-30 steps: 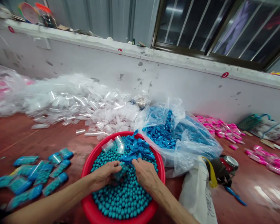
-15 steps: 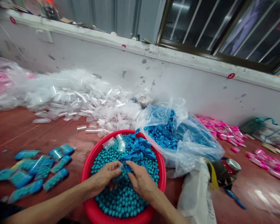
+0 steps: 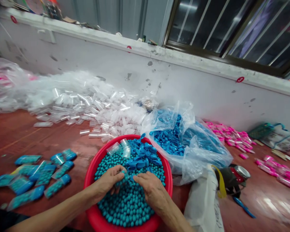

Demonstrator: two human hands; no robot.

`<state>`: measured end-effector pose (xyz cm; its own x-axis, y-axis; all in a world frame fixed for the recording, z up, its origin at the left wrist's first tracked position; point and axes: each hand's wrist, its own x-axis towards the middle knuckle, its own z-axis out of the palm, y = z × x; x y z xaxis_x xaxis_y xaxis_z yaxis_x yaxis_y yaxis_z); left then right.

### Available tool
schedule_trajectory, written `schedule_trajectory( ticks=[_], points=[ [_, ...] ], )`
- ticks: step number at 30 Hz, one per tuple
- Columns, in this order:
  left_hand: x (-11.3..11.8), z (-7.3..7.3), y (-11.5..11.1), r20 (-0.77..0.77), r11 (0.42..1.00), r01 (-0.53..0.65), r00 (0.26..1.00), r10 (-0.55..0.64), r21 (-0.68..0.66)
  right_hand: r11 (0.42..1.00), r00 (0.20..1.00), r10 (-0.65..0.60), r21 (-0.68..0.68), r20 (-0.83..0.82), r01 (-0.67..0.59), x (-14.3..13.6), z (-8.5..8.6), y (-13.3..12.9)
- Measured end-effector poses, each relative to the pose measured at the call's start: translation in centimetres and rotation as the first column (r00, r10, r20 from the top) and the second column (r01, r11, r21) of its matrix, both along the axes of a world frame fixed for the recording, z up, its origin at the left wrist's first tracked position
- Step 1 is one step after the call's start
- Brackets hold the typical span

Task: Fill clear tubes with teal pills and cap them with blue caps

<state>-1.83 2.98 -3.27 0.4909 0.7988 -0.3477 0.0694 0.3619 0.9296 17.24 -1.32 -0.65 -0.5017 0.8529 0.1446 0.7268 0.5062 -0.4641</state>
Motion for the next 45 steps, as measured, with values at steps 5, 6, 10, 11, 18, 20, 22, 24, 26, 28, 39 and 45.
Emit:
schedule_trajectory(
  ticks=[5, 6, 10, 11, 18, 20, 22, 24, 26, 28, 39, 45],
  points=[
    [0.2, 0.0, 0.0, 0.032, 1.000, 0.019, 0.999, -0.019, 0.020, 0.962, 0.932, -0.266, -0.013, -0.248, 0.271, -0.8, 0.1, 0.6],
    [0.3, 0.0, 0.0, 0.058, 1.000, 0.013, 0.998, -0.015, 0.021, 0.953, 0.907, -0.299, -0.035, -0.296, 0.302, -1.3, -0.1, 0.8],
    [0.4, 0.4, -0.2, 0.159, 0.999, -0.033, 0.987, 0.031, 0.010, 0.942, 0.856, -0.331, -0.087, -0.398, 0.323, -3.3, -0.6, 1.1],
    [0.4, 0.5, -0.2, 0.182, 0.999, -0.036, 0.983, 0.035, 0.003, 0.942, 0.855, -0.327, -0.067, -0.401, 0.329, -3.6, -0.7, 1.1],
    [0.3, 0.3, -0.4, 0.274, 0.994, -0.057, 0.958, 0.080, -0.094, 0.969, 0.922, -0.206, 0.062, -0.327, 0.238, -3.1, -1.0, 0.9],
    [0.3, 0.2, -0.4, 0.270, 0.993, -0.061, 0.959, 0.087, -0.102, 0.970, 0.938, -0.189, 0.092, -0.291, 0.225, -3.1, -1.3, 0.9],
    [0.3, 0.2, -0.4, 0.250, 0.994, -0.075, 0.964, 0.092, -0.073, 0.972, 0.944, -0.187, 0.085, -0.273, 0.217, -3.3, -1.4, 0.9],
    [0.3, 0.3, -0.4, 0.208, 0.993, -0.108, 0.972, 0.114, -0.037, 0.977, 0.948, -0.174, 0.077, -0.267, 0.201, -3.5, -1.4, 1.0],
    [0.3, 0.5, -0.4, 0.154, 0.990, -0.142, 0.978, 0.143, -0.015, 0.982, 0.956, -0.139, 0.088, -0.260, 0.166, -3.7, -1.2, 1.0],
    [0.3, 0.7, -0.4, 0.107, 0.986, -0.169, 0.980, 0.168, -0.002, 0.988, 0.955, -0.098, 0.088, -0.279, 0.127, -3.8, -1.0, 1.1],
    [0.2, 0.9, -0.1, 0.078, 0.994, -0.009, 0.997, 0.001, 0.109, 0.779, 0.465, -0.617, -0.579, -0.635, 0.242, -3.0, -0.2, 2.5],
    [0.2, 0.0, 0.3, 0.163, 0.998, -0.064, 0.985, 0.058, 0.028, 0.727, 0.199, -0.660, -0.682, -0.725, -0.076, -3.3, 0.9, 1.9]
  ],
)
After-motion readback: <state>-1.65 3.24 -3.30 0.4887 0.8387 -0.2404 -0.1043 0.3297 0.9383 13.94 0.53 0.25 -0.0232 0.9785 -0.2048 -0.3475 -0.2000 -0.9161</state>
